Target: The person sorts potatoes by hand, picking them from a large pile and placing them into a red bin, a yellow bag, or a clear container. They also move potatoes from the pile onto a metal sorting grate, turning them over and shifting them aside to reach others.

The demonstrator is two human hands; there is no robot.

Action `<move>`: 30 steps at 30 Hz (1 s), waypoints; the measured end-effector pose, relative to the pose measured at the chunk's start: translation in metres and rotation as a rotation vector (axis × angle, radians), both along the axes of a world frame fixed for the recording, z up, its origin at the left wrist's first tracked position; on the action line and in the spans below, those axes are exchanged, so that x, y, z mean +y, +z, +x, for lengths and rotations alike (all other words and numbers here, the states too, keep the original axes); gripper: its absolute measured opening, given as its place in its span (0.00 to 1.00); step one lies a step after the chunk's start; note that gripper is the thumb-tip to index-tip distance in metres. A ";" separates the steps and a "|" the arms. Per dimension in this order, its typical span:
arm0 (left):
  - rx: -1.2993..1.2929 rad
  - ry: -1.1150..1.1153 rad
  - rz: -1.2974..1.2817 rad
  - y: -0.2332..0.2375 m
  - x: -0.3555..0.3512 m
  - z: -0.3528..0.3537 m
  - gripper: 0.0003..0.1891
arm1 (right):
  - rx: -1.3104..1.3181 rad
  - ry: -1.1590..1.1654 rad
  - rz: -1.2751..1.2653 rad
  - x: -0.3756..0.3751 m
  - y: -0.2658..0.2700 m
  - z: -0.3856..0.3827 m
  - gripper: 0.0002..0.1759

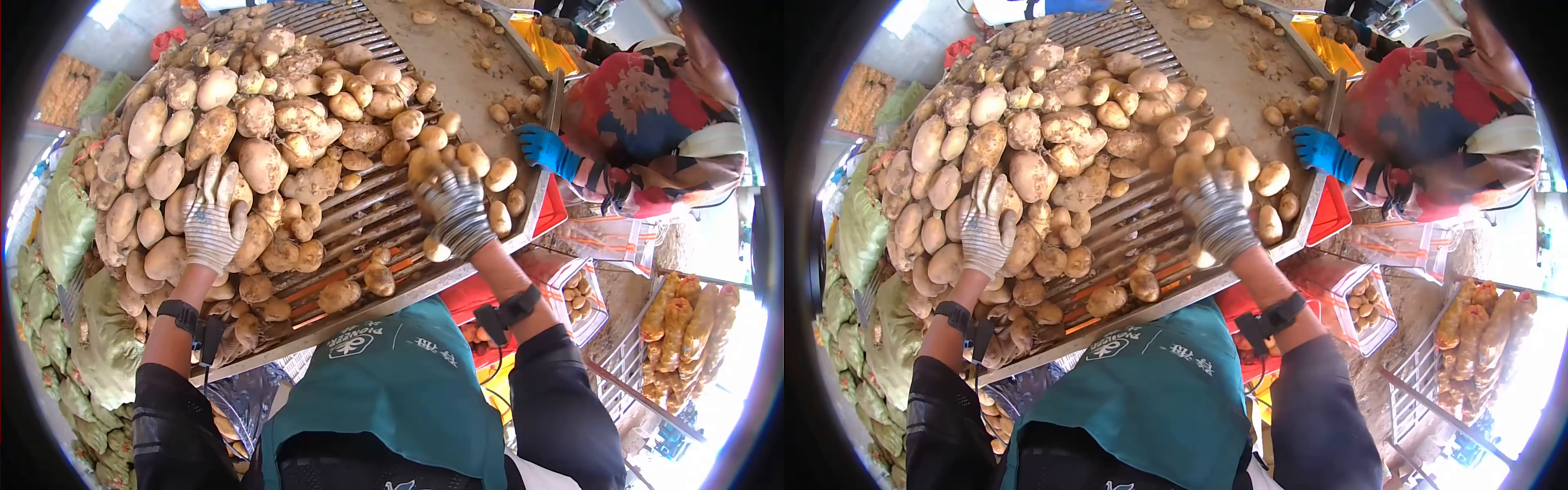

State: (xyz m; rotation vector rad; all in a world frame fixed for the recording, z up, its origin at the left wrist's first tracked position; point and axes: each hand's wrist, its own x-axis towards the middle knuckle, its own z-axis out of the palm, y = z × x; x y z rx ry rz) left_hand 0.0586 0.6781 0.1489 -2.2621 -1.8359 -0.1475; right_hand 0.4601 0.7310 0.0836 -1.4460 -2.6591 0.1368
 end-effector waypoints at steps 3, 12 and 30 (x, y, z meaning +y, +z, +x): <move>0.010 -0.008 -0.005 0.002 0.001 0.001 0.33 | -0.024 -0.237 -0.151 0.034 0.015 0.011 0.34; 0.034 0.013 -0.003 0.002 0.000 0.003 0.33 | 0.083 0.607 -0.513 -0.065 0.002 -0.118 0.20; 0.038 -0.003 0.016 0.008 0.000 0.009 0.31 | 0.464 -0.144 -0.125 0.008 -0.003 0.063 0.18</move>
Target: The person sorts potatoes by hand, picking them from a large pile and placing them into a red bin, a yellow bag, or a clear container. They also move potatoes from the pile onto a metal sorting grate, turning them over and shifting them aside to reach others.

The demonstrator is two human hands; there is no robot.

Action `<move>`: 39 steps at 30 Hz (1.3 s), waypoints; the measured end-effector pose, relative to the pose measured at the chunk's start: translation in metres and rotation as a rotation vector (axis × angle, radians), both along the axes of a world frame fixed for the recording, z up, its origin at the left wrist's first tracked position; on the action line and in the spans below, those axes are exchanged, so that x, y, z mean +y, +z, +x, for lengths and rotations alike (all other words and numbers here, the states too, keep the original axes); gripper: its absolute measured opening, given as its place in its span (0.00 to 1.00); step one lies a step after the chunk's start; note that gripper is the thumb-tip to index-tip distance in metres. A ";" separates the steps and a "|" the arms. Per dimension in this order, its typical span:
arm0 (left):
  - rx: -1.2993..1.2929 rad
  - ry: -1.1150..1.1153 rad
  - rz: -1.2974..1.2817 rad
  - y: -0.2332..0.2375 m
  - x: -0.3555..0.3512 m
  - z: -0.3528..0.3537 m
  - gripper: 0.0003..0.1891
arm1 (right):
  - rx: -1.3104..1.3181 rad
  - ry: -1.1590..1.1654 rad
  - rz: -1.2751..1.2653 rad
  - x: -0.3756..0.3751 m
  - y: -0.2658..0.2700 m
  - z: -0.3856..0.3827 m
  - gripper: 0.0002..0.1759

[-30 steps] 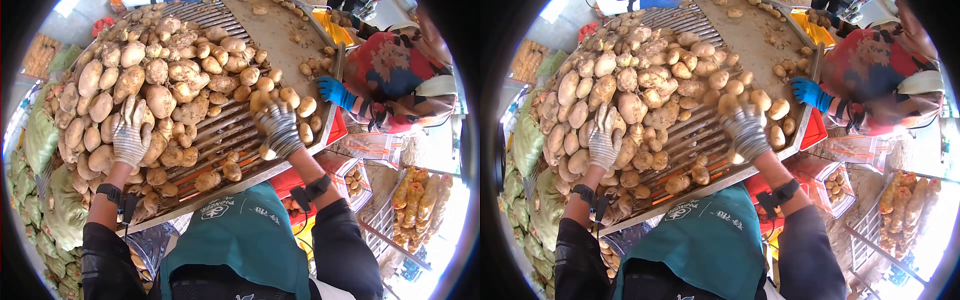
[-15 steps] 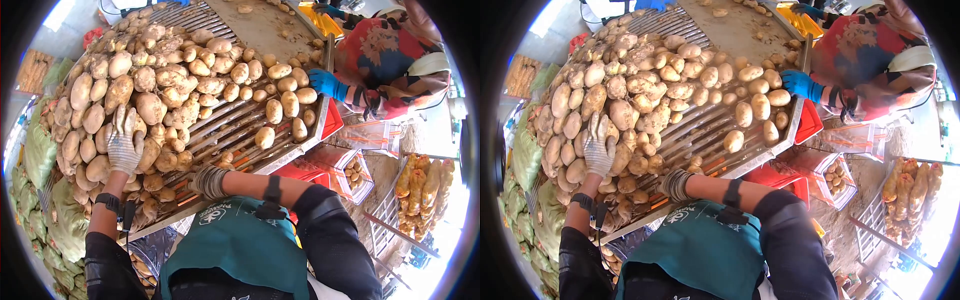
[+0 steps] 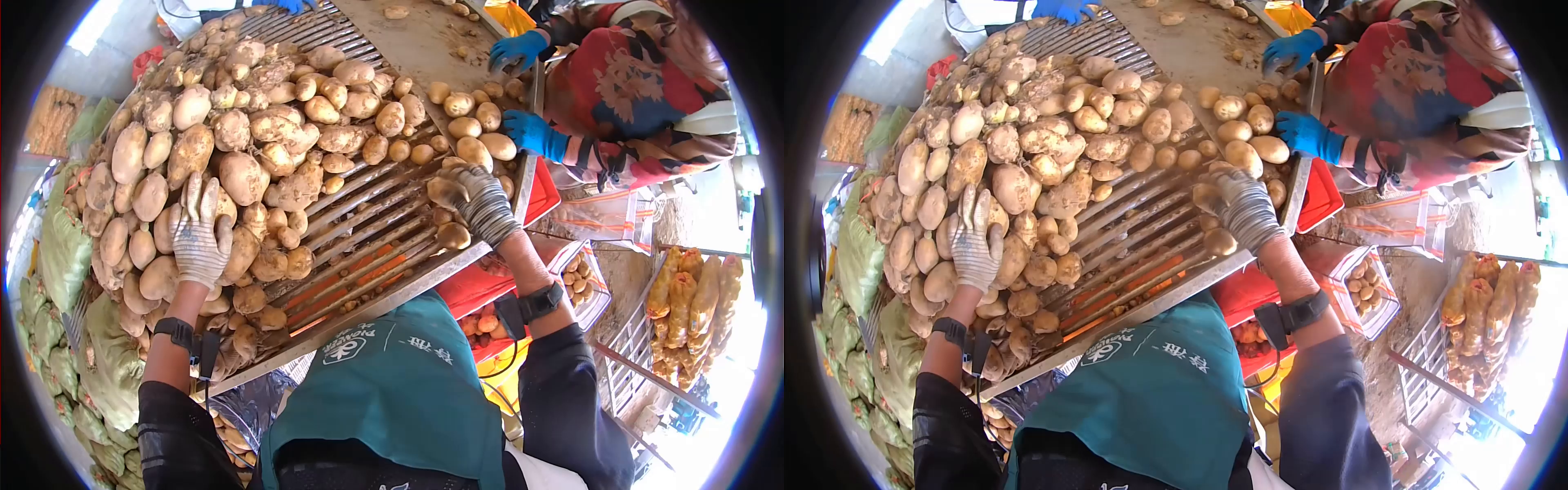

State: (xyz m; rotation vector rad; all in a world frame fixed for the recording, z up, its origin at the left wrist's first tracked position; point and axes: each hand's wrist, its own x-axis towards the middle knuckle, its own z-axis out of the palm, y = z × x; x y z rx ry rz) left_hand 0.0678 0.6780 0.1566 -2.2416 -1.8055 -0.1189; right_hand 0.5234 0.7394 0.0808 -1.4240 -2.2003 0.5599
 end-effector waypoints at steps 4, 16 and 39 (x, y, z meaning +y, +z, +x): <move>-0.014 0.014 -0.026 -0.006 0.001 -0.007 0.32 | 0.312 -0.269 0.050 -0.015 0.016 0.011 0.13; 0.013 0.019 -0.026 -0.003 0.002 -0.004 0.32 | -0.143 -0.169 0.023 -0.094 -0.011 -0.013 0.16; 0.033 0.048 -0.059 0.002 -0.001 0.001 0.32 | -0.440 -0.082 0.024 -0.060 -0.033 -0.034 0.26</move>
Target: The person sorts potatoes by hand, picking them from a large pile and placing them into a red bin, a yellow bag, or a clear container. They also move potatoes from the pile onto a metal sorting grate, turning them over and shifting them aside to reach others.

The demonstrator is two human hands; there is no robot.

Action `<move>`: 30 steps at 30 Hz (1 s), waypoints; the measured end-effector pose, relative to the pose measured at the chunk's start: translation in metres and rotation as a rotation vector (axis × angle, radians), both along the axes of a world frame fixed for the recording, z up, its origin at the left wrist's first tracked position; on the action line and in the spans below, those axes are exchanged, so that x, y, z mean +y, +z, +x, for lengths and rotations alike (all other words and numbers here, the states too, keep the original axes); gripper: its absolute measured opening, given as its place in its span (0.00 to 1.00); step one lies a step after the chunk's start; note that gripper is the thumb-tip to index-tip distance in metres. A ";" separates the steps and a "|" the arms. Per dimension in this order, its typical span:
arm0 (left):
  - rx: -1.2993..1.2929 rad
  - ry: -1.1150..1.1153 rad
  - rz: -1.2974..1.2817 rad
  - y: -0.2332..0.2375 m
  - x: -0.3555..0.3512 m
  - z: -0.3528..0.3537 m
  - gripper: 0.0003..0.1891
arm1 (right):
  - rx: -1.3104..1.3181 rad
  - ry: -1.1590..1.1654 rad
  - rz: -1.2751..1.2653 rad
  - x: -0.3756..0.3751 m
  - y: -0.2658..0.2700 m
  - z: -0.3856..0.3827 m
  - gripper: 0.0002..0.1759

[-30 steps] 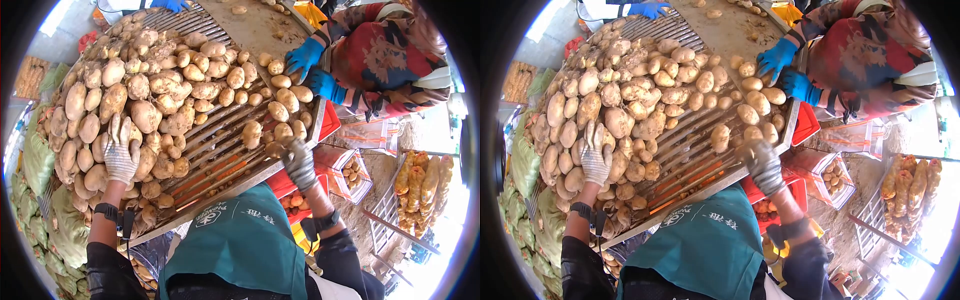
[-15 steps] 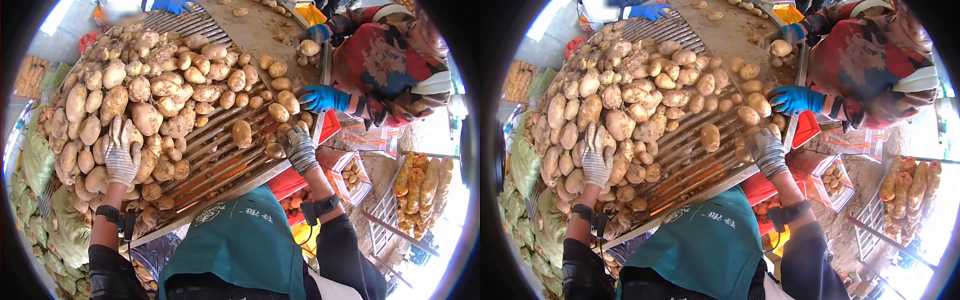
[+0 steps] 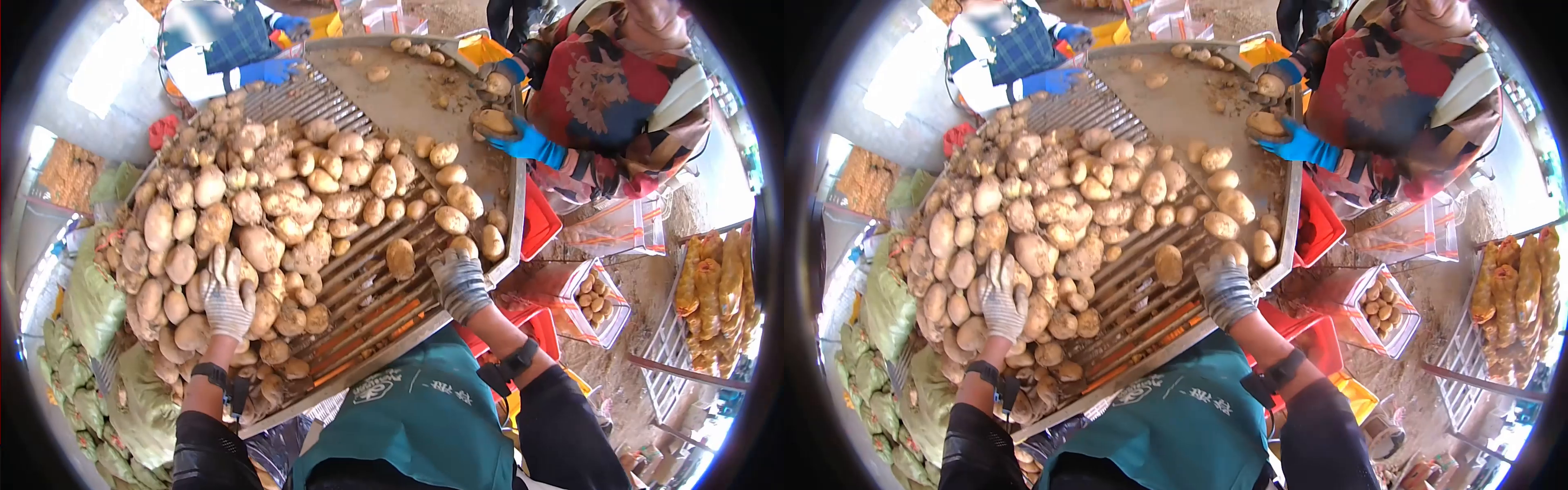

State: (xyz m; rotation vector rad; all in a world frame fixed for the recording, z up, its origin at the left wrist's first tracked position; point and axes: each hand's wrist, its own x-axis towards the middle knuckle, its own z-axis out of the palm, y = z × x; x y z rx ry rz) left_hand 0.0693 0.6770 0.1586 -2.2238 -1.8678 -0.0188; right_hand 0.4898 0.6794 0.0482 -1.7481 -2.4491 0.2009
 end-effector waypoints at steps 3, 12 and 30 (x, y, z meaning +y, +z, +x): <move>-0.024 -0.034 0.025 -0.004 0.000 -0.003 0.32 | 0.605 -0.113 -0.137 -0.001 0.026 0.021 0.25; 0.009 -0.039 0.038 0.002 -0.001 0.003 0.32 | 1.723 -0.658 -0.620 -0.136 -0.001 0.117 0.27; -0.024 -0.036 0.045 -0.007 0.000 -0.005 0.33 | 0.689 -0.017 0.017 -0.013 0.056 -0.010 0.18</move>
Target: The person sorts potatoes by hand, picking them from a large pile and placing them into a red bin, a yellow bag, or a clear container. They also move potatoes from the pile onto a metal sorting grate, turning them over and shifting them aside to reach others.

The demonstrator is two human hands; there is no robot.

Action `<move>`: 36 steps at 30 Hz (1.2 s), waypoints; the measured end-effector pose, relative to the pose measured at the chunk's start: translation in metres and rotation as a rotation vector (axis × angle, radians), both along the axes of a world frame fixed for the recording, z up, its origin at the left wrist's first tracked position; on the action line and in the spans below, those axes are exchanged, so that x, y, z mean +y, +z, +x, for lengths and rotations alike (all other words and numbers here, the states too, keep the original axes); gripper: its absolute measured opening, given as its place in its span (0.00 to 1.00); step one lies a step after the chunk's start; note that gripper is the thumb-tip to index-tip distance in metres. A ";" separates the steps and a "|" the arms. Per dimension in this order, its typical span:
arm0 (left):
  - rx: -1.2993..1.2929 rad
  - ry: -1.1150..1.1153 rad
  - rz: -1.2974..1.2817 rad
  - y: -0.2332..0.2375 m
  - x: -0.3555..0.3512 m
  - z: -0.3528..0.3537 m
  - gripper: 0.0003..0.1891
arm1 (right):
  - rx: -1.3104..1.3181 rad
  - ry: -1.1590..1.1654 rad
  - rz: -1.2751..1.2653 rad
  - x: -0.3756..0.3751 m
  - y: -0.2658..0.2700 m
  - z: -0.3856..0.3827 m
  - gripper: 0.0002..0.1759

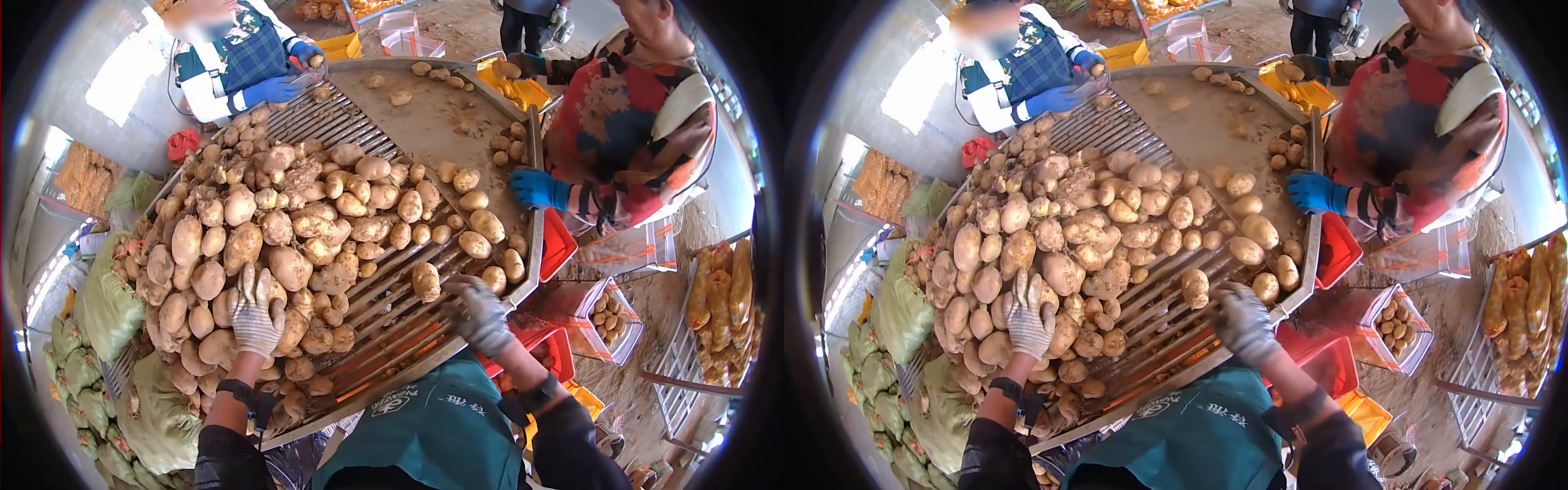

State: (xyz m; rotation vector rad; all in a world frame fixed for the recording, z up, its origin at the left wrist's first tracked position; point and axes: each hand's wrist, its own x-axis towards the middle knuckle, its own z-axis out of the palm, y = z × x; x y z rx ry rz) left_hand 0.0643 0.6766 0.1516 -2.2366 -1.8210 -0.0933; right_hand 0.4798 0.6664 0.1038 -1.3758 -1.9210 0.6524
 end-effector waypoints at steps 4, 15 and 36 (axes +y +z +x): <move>-0.020 0.004 -0.020 0.009 0.001 0.005 0.31 | -0.126 0.285 0.105 0.067 0.020 -0.076 0.28; -0.113 -0.019 -0.038 0.002 0.005 -0.002 0.32 | -0.465 0.223 -0.177 0.281 0.001 -0.208 0.35; -0.087 0.016 -0.066 0.005 0.001 0.002 0.32 | -0.773 0.391 -0.350 0.141 0.020 -0.144 0.42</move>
